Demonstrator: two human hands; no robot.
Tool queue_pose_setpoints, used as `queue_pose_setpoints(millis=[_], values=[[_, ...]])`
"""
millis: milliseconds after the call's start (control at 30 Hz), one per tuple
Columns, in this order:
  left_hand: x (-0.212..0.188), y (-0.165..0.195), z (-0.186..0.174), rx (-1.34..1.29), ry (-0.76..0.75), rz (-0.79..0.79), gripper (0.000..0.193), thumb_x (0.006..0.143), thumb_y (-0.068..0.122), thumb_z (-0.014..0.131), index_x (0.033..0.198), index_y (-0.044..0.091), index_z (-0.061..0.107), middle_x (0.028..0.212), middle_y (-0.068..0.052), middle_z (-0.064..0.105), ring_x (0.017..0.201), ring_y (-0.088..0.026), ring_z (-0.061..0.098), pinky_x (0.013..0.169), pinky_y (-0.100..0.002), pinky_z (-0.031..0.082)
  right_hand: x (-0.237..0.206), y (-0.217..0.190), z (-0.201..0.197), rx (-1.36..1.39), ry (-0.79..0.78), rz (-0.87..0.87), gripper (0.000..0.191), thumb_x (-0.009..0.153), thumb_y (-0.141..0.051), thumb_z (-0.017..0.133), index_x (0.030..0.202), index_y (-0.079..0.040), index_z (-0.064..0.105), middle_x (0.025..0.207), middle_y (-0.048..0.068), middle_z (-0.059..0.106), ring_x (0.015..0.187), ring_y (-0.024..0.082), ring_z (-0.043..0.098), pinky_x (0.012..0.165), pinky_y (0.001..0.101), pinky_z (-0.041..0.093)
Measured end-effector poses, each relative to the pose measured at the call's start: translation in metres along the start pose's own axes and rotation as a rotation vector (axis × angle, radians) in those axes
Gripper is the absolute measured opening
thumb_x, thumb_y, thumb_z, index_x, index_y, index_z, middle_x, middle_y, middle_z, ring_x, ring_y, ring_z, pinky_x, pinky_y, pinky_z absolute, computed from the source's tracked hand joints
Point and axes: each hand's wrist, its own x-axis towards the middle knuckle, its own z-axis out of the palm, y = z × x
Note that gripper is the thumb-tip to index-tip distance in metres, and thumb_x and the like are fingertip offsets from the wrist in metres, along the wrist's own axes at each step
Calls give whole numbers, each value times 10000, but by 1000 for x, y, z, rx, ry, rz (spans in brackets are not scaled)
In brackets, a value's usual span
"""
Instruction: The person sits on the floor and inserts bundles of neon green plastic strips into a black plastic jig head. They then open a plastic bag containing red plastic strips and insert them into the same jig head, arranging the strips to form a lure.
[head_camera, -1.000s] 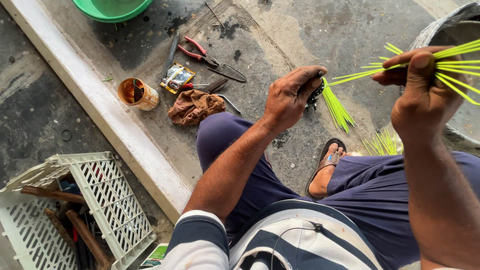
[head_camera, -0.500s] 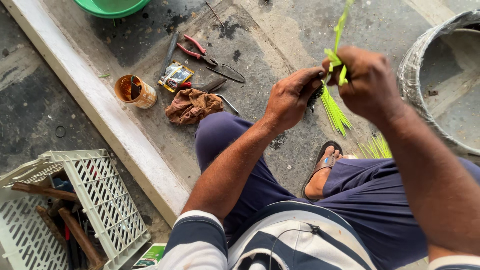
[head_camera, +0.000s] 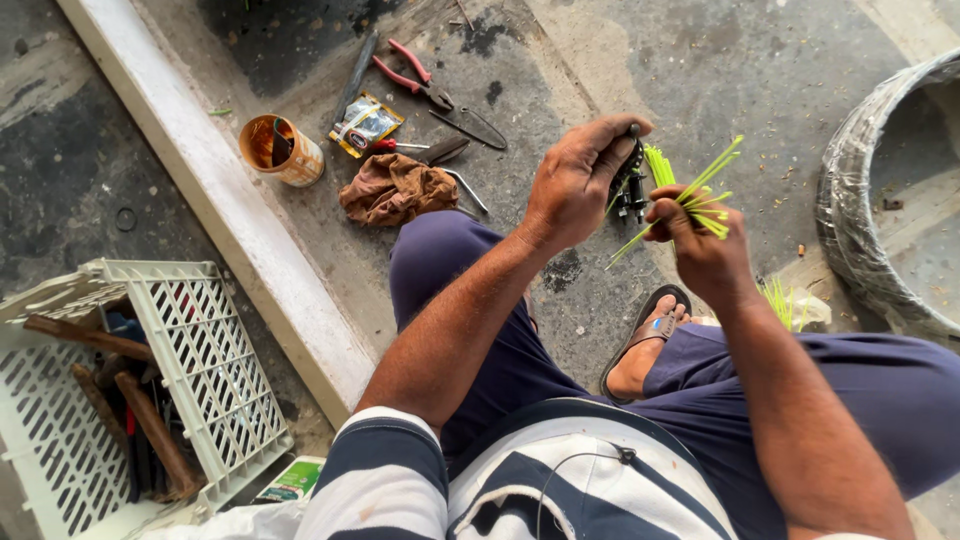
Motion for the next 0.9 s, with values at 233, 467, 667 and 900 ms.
queue_pose_setpoints(millis=[233,467,667,900], values=[[4,-3,2,-166,-40,-103,217,1099,144,577,1275,110,699,1125,-32,770,1016,-109,702,909,-280,588,-3,17,10,-129,-45,35,224,1093,-181,591,1157,8,692,881,74,731,756,145,745,678,280,598],[5,-5,-2,-124,-91,-78,213,1099,137,572,1270,101,692,1152,-30,765,1029,-109,711,915,-278,592,-4,22,8,-107,-42,62,235,1091,-195,596,1166,9,688,888,77,733,771,150,749,689,280,606],[5,-5,-7,-79,-87,-52,211,1084,145,596,1259,86,698,1159,-35,771,1048,-108,717,925,-282,593,-5,23,5,-69,-21,83,234,1085,-182,607,1174,18,688,911,83,741,782,151,745,693,278,610],[5,-4,-11,9,-80,-53,210,1076,149,603,1249,87,706,1143,-36,783,1037,-114,734,911,-279,597,-6,25,4,-32,-18,76,232,1090,-168,604,1172,34,684,918,93,730,792,152,741,711,283,618]])
